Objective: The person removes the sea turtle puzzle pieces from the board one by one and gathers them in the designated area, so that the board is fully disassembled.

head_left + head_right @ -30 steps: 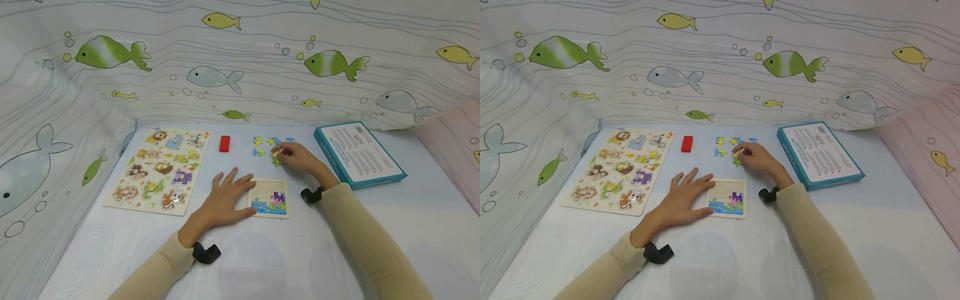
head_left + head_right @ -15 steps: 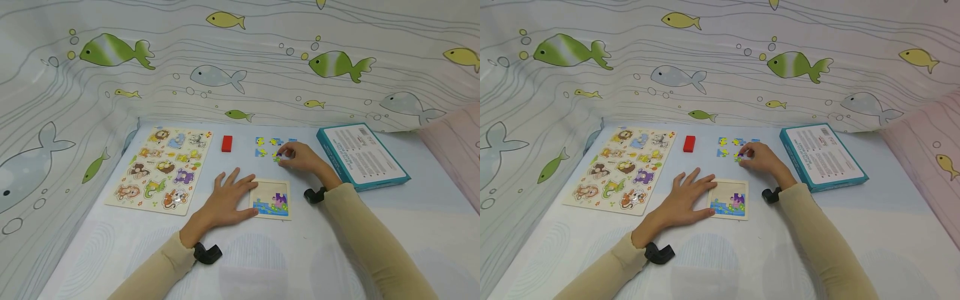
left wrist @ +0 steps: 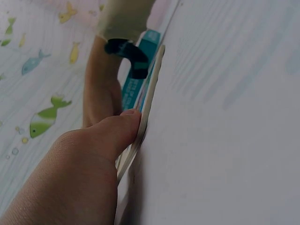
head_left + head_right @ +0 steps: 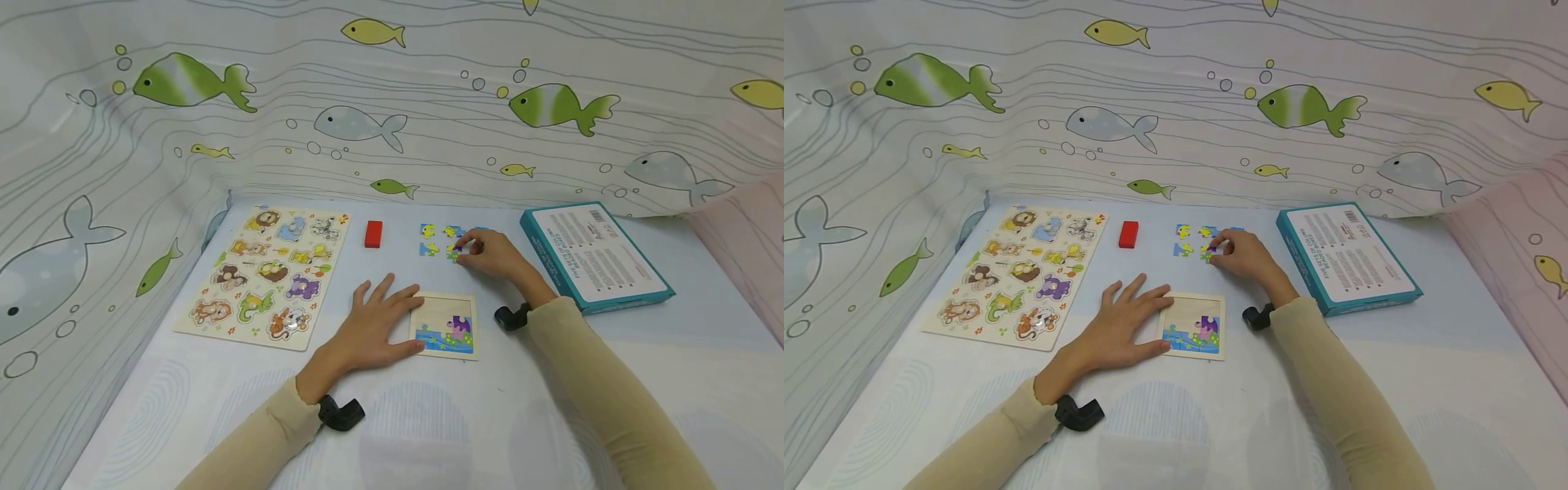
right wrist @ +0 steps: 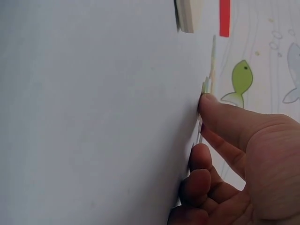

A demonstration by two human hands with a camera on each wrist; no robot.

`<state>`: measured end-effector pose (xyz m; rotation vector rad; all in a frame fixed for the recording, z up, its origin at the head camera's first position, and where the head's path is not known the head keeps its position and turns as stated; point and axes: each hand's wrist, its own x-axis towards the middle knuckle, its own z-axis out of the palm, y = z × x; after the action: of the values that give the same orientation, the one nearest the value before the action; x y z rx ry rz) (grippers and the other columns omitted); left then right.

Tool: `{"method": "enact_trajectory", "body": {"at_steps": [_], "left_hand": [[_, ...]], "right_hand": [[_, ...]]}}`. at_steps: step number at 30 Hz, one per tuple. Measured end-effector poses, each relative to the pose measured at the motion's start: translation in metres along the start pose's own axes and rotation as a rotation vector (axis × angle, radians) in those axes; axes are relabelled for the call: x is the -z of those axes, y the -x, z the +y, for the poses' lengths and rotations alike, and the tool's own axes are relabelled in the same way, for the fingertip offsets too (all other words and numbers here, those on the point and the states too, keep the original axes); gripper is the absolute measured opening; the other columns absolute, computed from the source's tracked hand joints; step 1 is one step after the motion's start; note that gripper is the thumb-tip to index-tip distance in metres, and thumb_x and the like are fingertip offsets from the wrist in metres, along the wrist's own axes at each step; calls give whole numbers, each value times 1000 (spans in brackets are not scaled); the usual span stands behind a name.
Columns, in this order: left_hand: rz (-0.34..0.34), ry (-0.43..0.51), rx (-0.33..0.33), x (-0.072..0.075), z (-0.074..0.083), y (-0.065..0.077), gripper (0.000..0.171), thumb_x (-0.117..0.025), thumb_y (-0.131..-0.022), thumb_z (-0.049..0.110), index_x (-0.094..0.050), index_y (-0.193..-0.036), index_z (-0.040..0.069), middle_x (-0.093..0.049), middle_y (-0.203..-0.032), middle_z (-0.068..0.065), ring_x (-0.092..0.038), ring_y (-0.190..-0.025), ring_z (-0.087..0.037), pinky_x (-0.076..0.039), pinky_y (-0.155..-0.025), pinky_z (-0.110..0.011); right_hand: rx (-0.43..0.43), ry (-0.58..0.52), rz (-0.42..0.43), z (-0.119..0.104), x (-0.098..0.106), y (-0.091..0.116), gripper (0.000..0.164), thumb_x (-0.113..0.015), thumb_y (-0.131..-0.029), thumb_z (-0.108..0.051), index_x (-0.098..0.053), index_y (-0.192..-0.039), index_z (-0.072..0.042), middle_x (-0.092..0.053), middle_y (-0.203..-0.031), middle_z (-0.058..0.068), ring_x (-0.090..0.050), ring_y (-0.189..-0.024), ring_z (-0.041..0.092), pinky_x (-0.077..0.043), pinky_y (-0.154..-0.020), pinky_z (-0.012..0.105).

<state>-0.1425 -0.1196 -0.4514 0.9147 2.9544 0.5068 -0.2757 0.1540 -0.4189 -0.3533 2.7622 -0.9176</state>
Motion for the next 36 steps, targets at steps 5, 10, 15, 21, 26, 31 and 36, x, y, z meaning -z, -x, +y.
{"method": "enact_trajectory", "body": {"at_steps": [5,10,15,21,26,31,36], "left_hand": [[-5,-10,2,-1,-1,0,76,-52,-91,70,-41,-155,32,-30,-168,10,-11,-160,-32,-6,-122,-64],[-4,-15,0,-2,-1,0,76,-52,-91,70,-41,-155,32,-29,-168,11,-11,-160,-32,-6,-122,-64],[-1,-13,-2,-2,0,-1,76,-51,-91,71,-41,-155,31,-30,-168,10,-11,-160,-32,-6,-122,-64],[-3,-13,-8,-1,0,-1,76,-52,-91,70,-42,-155,31,-30,-168,10,-12,-160,-33,-7,-121,-65],[4,-10,-8,0,0,-1,75,-53,-91,70,-43,-154,30,-31,-168,10,-13,-160,-34,-7,-121,-65],[11,-9,-13,0,1,-1,74,-53,-92,69,-43,-154,30,-32,-167,9,-14,-159,-35,-8,-120,-66],[25,-20,-24,0,1,-1,73,-54,-92,68,-45,-154,30,-34,-167,7,-17,-158,-37,-10,-120,-67]], "right_hand": [[0,-1,5,0,1,-1,35,-73,-94,-26,-67,-124,-11,-57,-96,10,-50,-89,25,-40,-75,35],[-10,-5,6,0,1,-1,34,-73,-94,-27,-68,-124,-12,-57,-95,9,-50,-88,25,-39,-75,35],[-10,-50,18,5,1,0,36,-72,-94,-28,-67,-126,-12,-58,-96,10,-51,-89,25,-40,-74,34],[26,-141,10,13,2,11,36,-70,-96,-27,-67,-128,-12,-62,-100,11,-52,-86,24,-42,-71,30],[58,-186,-18,15,4,27,33,-70,-96,-26,-68,-126,-10,-61,-98,11,-52,-80,21,-43,-65,26],[67,-214,-57,16,4,42,29,-70,-96,-25,-70,-121,-9,-60,-95,8,-51,-81,20,-42,-65,24],[78,-222,-115,17,4,54,25,-71,-96,-25,-72,-117,-11,-59,-94,7,-52,-86,22,-42,-68,24]]}}
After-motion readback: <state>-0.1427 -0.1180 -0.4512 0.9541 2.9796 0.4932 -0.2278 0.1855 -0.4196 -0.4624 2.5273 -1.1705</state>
